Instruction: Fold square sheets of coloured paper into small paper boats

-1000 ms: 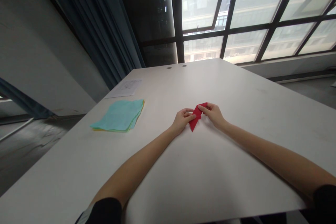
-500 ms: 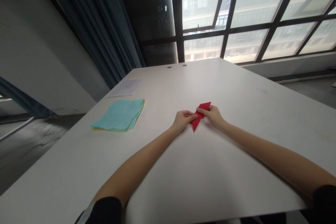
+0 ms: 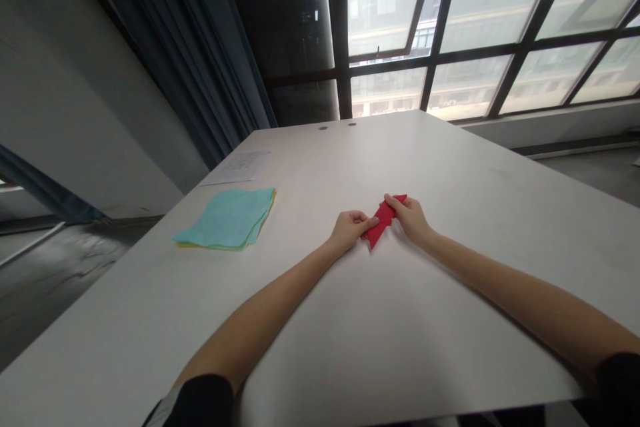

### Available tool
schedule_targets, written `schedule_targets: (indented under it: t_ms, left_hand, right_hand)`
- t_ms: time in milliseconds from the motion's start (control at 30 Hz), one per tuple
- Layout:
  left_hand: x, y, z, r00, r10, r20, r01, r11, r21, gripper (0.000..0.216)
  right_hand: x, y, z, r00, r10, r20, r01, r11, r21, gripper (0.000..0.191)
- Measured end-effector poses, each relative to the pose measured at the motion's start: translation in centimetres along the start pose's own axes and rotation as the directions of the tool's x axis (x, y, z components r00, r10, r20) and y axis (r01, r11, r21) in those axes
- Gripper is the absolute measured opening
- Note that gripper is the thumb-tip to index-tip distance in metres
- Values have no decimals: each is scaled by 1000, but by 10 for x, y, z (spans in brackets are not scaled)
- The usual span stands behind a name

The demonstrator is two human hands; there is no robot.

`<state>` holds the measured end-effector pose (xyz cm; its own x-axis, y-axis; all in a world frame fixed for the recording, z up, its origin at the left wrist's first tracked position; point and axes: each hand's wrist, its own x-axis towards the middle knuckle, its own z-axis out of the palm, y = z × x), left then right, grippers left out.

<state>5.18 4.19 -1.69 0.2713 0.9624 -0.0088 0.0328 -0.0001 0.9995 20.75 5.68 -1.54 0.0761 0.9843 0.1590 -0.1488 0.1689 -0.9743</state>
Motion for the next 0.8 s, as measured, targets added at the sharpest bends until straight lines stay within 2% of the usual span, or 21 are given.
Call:
schedule_targets:
  t_ms: [267,467,700,800]
  left_hand:
    - [1,-2,-1,999,44,24,-44,999,-18,36]
    - [-3,1,0,996,78,41,-77,996,-33,31]
    - [-2,0,2,996,85,36,-79,988,-134,28]
    - [3,-3,-1,994,106,-41,-110,986,-122,28]
  right_hand:
    - [3,-2,-4,995,-99,-13,97,992,-85,33]
    - [-2,-2,-1,997,-72,21,73,995,-71,32]
    - [-12,-12,5,990,-41,132,58,990,-126,33]
    - [-12,-12,6,983,-22,182,41,994,-102,31]
